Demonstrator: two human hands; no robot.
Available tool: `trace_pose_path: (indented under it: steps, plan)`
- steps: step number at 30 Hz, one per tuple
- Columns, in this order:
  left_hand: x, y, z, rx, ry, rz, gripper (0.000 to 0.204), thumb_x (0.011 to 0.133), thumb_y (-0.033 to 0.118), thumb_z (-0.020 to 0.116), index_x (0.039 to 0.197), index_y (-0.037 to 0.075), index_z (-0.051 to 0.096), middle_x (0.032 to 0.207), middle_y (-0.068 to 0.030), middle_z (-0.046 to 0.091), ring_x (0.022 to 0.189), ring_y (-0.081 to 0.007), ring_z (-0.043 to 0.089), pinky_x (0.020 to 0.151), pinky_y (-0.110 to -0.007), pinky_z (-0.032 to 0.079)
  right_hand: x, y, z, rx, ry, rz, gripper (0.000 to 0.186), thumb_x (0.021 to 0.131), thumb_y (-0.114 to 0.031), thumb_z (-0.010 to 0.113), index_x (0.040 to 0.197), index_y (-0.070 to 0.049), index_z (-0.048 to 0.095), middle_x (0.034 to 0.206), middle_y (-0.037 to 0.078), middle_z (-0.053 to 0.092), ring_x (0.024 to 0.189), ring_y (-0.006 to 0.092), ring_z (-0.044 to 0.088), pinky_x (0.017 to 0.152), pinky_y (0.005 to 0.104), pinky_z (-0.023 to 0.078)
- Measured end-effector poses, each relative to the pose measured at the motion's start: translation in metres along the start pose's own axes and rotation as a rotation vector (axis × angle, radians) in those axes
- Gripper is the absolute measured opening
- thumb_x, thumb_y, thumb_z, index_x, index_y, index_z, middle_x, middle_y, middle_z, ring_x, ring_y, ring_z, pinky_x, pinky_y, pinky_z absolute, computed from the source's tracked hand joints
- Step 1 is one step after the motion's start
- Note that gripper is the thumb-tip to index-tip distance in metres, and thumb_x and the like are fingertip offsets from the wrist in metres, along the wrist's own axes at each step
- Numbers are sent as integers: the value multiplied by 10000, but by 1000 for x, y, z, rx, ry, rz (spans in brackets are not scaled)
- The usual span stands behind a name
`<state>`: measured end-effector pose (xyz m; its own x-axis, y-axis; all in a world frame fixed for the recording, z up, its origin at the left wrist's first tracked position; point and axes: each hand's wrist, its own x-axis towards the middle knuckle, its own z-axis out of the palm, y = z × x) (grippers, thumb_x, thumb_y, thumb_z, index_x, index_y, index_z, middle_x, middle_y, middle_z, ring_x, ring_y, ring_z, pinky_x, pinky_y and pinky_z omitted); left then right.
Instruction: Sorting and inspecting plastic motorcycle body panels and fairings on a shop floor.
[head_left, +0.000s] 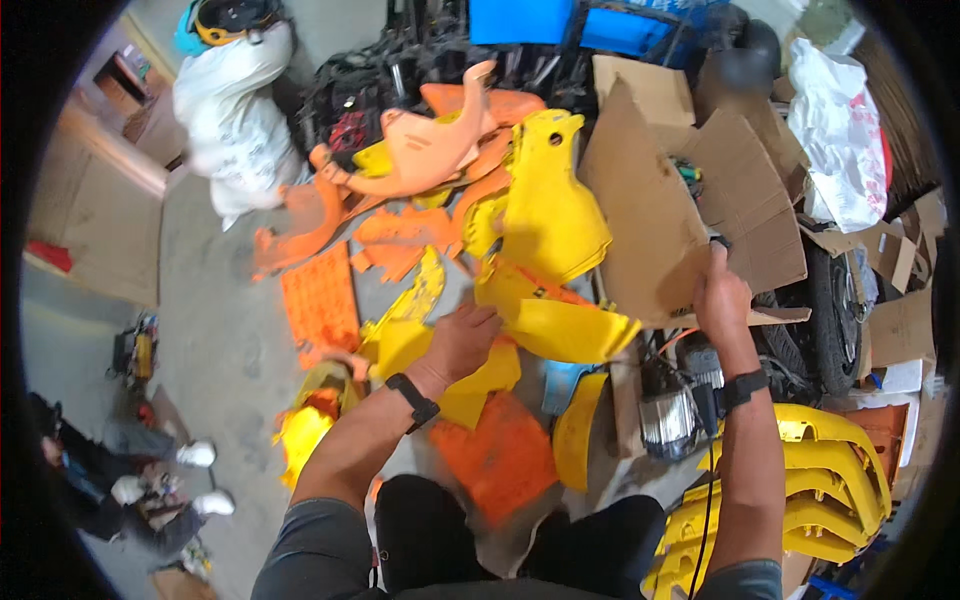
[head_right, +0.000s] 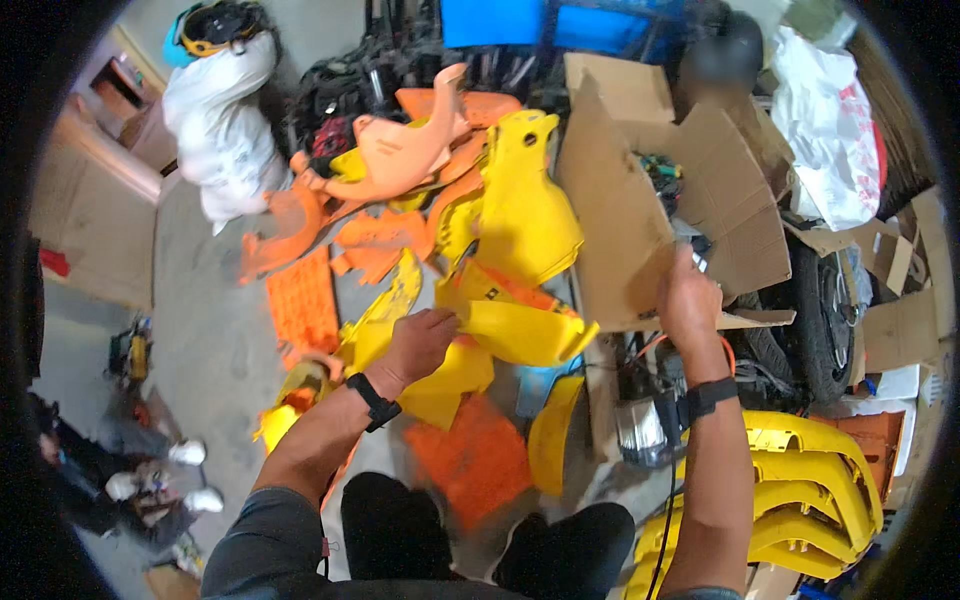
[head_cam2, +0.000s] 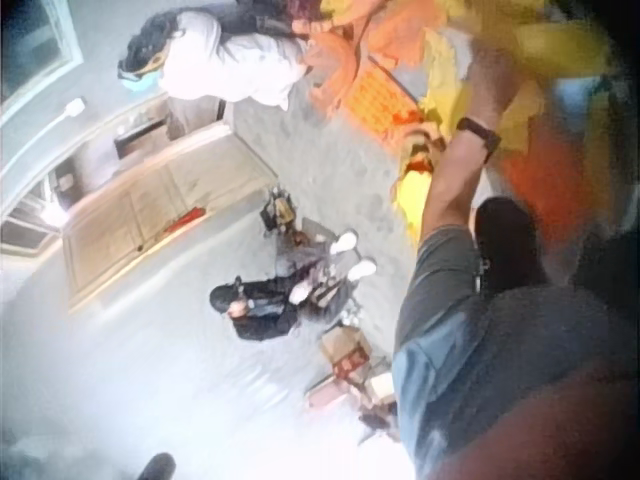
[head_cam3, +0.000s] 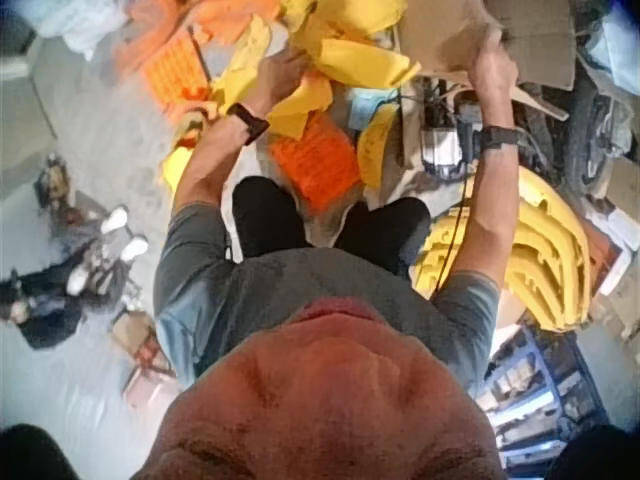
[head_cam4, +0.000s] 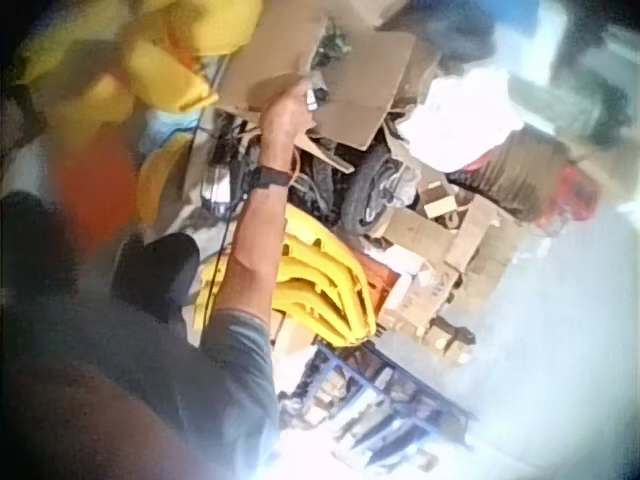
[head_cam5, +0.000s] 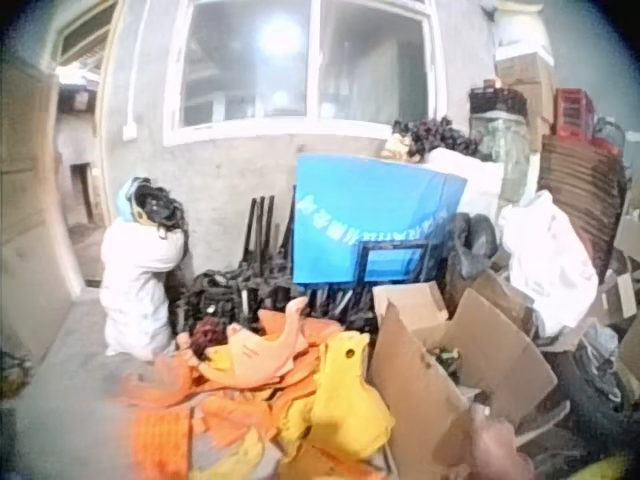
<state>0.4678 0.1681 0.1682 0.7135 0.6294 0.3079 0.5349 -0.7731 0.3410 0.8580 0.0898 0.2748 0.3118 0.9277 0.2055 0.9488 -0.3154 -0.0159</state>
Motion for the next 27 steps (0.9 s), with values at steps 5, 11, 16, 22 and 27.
trace_pose_path:
  steps: [5, 11, 16, 22, 27]
  plan:
    - [-46, 65, -133, -144, 97, 87, 279, 697, 111, 626, 967, 38, 630, 1077, -131, 624, 850, -300, 632, 711, -380, 541, -18, -25, -56, 197, -27, -232, 575, 845, -75, 601, 1381, -40, 396, 1190, 254, 561, 1068, 447, 529, 892, 535, 417]
    - [-104, 144, -317, -93, 117, 61, 326, 669, 65, 641, 988, -2, 631, 1074, -127, 609, 909, -281, 618, 764, -359, 539, -131, -118, -169, 1163, -1114, 275, 539, 978, -421, 494, 1285, 21, 530, 1144, 83, 616, 994, 188, 578, 845, 307, 461]
    - [-143, 214, -431, -24, 147, -99, 285, 675, -3, 680, 960, 0, 657, 1068, -131, 642, 950, -290, 632, 822, -355, 539, -206, -184, -312, 1716, -1566, 497, 505, 882, -248, 624, 1294, 19, 509, 1210, 73, 608, 1041, 209, 609, 905, 342, 476]
    - [-187, 303, -513, 28, 51, -341, 352, 731, 16, 685, 1080, 5, 642, 1203, -141, 617, 1054, -339, 615, 905, -379, 514, -204, -218, -398, 1122, -1588, -65, 510, 788, -114, 622, 1272, 6, 517, 1101, 75, 653, 953, 192, 633, 855, 326, 493]
    - [-216, 357, -535, -456, 249, -1094, 395, 823, 130, 700, 1181, -3, 599, 1110, -144, 648, 1023, -261, 626, 861, -357, 513, -195, -230, -428, 1265, -1204, -494, 527, 798, -109, 565, 1307, -5, 474, 1071, 154, 662, 952, 285, 637, 850, 377, 490]
